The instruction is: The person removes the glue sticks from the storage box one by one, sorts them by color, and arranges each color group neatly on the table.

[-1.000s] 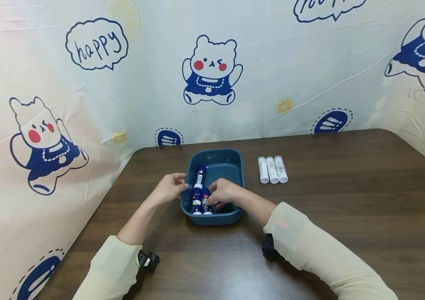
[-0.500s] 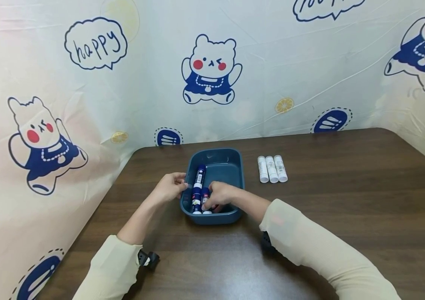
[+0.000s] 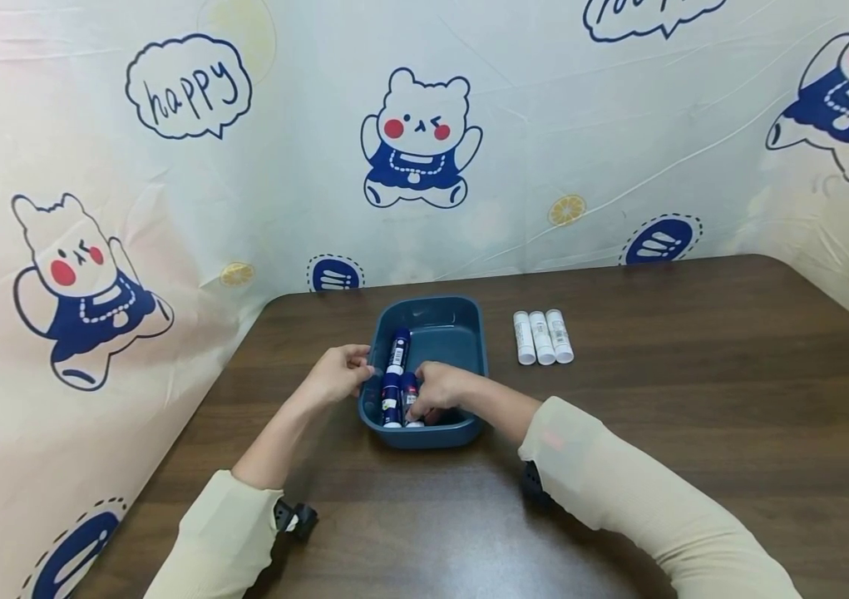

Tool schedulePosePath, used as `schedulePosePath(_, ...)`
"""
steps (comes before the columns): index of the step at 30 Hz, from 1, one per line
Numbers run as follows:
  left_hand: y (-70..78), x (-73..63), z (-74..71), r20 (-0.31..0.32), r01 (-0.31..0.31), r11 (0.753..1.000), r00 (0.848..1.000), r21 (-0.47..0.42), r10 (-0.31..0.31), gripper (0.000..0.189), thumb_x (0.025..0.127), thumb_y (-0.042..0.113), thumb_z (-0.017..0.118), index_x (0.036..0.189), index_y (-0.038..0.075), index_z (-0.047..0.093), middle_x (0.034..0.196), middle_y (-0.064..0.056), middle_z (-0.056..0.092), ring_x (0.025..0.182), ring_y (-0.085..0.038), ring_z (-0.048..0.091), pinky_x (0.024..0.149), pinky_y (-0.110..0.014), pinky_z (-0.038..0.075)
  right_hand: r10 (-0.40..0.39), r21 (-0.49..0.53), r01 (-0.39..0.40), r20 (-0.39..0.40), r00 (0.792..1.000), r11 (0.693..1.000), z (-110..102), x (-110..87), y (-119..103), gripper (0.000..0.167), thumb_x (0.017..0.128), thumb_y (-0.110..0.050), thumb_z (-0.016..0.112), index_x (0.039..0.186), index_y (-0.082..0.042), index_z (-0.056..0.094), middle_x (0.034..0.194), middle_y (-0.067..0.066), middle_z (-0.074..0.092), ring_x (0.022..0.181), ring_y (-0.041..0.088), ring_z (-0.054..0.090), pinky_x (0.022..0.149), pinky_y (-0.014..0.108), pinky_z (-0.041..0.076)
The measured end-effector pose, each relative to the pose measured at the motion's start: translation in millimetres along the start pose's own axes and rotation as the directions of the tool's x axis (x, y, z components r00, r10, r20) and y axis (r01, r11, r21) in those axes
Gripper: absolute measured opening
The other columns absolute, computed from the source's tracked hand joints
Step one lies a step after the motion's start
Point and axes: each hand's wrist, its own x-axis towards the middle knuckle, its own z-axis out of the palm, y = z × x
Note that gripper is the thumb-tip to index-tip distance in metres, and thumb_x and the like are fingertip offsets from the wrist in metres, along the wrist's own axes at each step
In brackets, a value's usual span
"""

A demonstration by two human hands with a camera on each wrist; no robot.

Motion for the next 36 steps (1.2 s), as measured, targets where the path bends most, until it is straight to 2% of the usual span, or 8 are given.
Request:
schedulePosePath(7, -1.1, -0.2, -0.1, -0.001, -0.002, 1.000, 1.000, -0.003, 0.002, 0.043, 0.092, 0.008, 0.055, 0.134, 0.001, 0.044, 0.090, -0.010, 0.052, 0.081, -0.023, 0.054, 0.067, -0.029, 0.052, 0.041, 0.152, -0.049, 0.051, 0.998, 0.987, -2.3, -0.1, 0.3, 0.074, 0.076, 0.001, 0.069, 0.138, 0.002, 0.027, 0.104, 0.017, 0.055, 0.088, 0.025, 0.060, 0.076, 0.034, 0.052)
schedulePosePath(12, -2.1, 0.1, 0.5, -0.002, -0.006, 1.000, 1.000, -0.002, 0.006, 0.043, 0.092, 0.008, 0.055, 0.134, 0.001, 0.045, 0.090, -0.010, 0.052, 0.082, -0.023, 0.054, 0.068, -0.030, 0.052, 0.063, 0.271, -0.086, 0.092, 0.994, 0.959, -3.6, 0.5, 0.8, 0.073, 0.078, 0.003, 0.066, 0.139, 0.001, 0.025, 0.108, 0.019, 0.055, 0.092, 0.025, 0.058, 0.080, 0.037, 0.051)
schedulePosePath(18, -2.9, 0.7, 0.3, 0.000, -0.009, 1.000, 1.000, -0.006, 0.009, 0.043, 0.092, 0.007, 0.055, 0.133, 0.001, 0.045, 0.091, -0.011, 0.052, 0.081, -0.023, 0.054, 0.069, -0.031, 0.052, 0.048, 0.382, -0.093, 0.124, 0.991, 0.920, -4.1, 0.7, 2.2, 0.072, 0.080, 0.006, 0.061, 0.139, 0.002, 0.022, 0.111, 0.021, 0.054, 0.090, 0.024, 0.055, 0.085, 0.041, 0.048)
schedulePosePath(26, -2.0, 0.2, 0.3, 0.001, -0.006, 1.000, 1.000, -0.012, 0.006, 0.043, 0.092, 0.008, 0.055, 0.134, 0.001, 0.045, 0.090, -0.010, 0.052, 0.080, -0.022, 0.054, 0.068, -0.031, 0.052, 0.011, 0.447, -0.071, 0.135, 0.991, 0.892, -5.7, 1.0, 3.5, 0.071, 0.081, 0.007, 0.059, 0.140, 0.002, 0.020, 0.116, 0.023, 0.050, 0.091, 0.024, 0.055, 0.088, 0.043, 0.046)
schedulePosePath(36, -1.9, -0.3, -0.1, 0.005, -0.013, 1.000, 1.000, -0.012, 0.014, 0.043, 0.092, 0.007, 0.055, 0.133, 0.001, 0.045, 0.090, -0.011, 0.052, 0.080, -0.023, 0.054, 0.069, -0.032, 0.052, -0.025, 0.486, -0.050, 0.146, 0.989, 0.873, -8.0, -1.3, 3.6, 0.071, 0.083, 0.004, 0.059, 0.142, -0.003, 0.020, 0.122, 0.023, 0.045, 0.098, 0.028, 0.054, 0.090, 0.043, 0.044)
